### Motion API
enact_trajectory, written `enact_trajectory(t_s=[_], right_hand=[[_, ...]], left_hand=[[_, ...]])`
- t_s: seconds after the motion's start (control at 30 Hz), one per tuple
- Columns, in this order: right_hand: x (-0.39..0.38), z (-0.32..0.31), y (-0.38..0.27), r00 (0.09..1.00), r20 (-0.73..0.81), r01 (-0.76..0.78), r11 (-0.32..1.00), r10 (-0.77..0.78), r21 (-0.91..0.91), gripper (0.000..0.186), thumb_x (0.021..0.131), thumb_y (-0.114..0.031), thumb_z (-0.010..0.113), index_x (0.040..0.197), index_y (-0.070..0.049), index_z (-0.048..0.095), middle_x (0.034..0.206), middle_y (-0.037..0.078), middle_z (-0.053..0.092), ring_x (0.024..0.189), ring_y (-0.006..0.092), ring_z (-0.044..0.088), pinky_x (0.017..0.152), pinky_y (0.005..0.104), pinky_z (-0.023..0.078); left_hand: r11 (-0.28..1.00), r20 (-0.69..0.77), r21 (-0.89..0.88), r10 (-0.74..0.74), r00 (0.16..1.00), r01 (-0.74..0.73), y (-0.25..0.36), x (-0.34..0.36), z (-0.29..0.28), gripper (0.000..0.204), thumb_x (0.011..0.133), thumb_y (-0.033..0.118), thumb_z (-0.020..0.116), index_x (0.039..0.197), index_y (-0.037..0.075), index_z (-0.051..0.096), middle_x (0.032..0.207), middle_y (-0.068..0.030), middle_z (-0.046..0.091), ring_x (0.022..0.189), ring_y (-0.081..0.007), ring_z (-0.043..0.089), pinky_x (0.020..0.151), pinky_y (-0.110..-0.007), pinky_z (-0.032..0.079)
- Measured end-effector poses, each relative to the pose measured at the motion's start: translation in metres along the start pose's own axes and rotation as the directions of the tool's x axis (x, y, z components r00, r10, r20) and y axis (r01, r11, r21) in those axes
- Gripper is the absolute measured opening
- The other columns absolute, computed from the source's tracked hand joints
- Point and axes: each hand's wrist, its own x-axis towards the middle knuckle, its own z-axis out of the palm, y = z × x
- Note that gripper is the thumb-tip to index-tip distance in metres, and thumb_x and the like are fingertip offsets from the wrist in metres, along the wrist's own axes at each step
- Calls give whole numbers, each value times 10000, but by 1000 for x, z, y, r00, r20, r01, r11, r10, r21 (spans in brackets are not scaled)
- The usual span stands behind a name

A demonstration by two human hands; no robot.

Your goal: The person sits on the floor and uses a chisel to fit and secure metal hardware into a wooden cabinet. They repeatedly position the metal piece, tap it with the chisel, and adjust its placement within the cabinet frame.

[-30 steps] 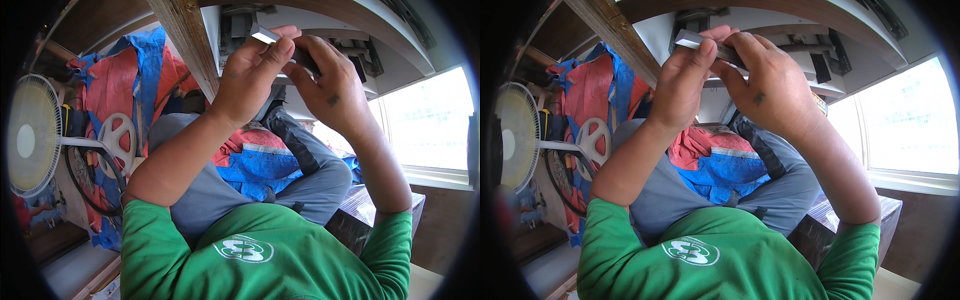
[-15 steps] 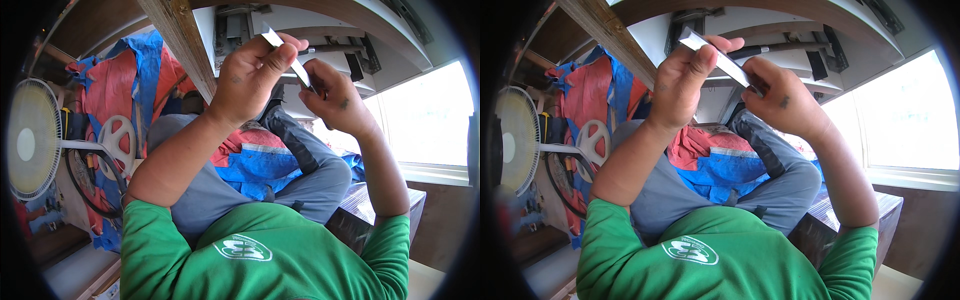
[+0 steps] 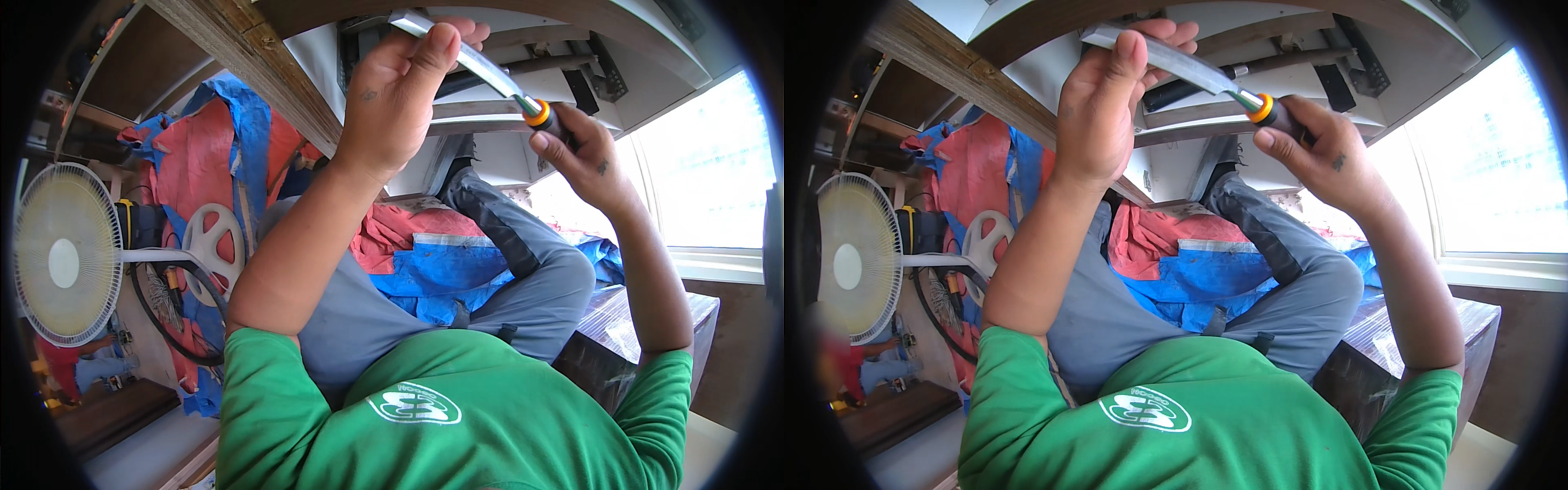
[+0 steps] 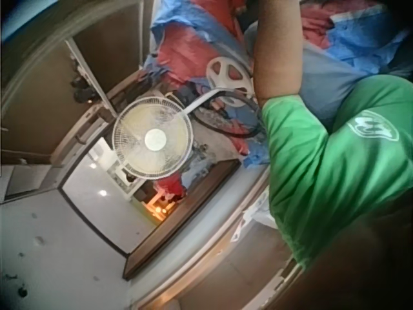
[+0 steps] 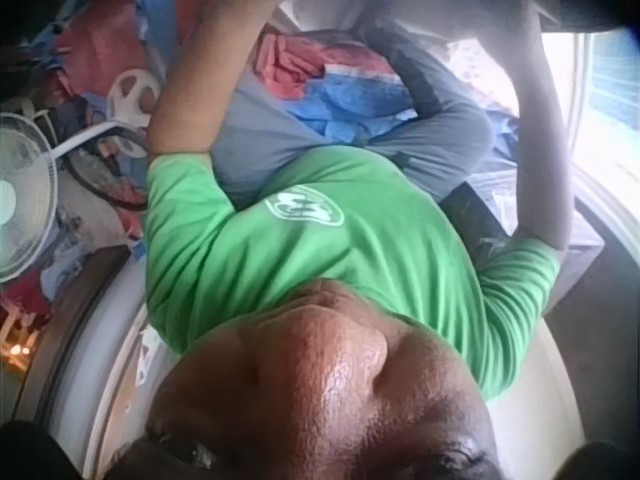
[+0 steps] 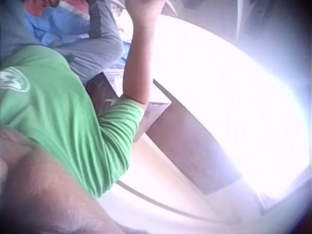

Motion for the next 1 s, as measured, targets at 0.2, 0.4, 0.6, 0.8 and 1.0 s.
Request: enact_trajectory(t_s=[0.2, 0.4, 0.6, 0.8, 1.0], right_hand=[[11, -11, 7, 998, -69, -3, 999, 1, -33, 652, 911, -651, 656, 977, -4, 706, 696, 61, 585, 636, 134, 560, 570, 293, 402], [24, -15, 12, 996, -76, 47, 994, -55, -97, 691, 912, -692, 630, 926, -5, 705, 663, 76, 588, 613, 150, 583, 544, 288, 392], [33, -8, 12, 988, -124, 81, 993, -91, -83, 728, 896, -745, 599, 851, -24, 692, 599, 47, 541, 542, 148, 531, 506, 312, 356], [27, -10, 12, 994, -88, 54, 993, -63, -102, 695, 918, -706, 611, 837, -19, 683, 589, 37, 504, 536, 132, 492, 514, 312, 340], [27, -9, 9, 992, -102, 76, 996, -80, -43, 635, 927, -655, 643, 826, -29, 671, 594, 32, 485, 541, 122, 466, 519, 310, 320]], left_hand=[[991, 15, -130, -25, 1000, 26, -5, 11, 5, 314, 1079, 281, 540, 1226, 12, 613, 1230, -88, 645, 1181, -184, 599, 1059, -336, 440], [995, 47, -95, 39, 998, -35, -5, 14, 3, 298, 1083, 259, 532, 1232, 8, 594, 1235, -92, 640, 1178, -180, 592, 1056, -330, 434], [988, 40, -83, 132, 990, -128, -5, 17, -3, 301, 1083, 254, 532, 1240, 3, 586, 1252, -108, 632, 1201, -201, 595, 1080, -348, 432], [999, 12, -16, 29, 999, -29, -1, 6, 1, 324, 1083, 275, 526, 1255, 10, 595, 1250, -97, 636, 1232, -219, 597, 1086, -358, 440], [993, 3, -119, 10, 1000, -10, 3, 4, 9, 348, 1032, 253, 640, 1231, -31, 614, 1141, -150, 698, 1158, -206, 650, 976, -272, 515]])
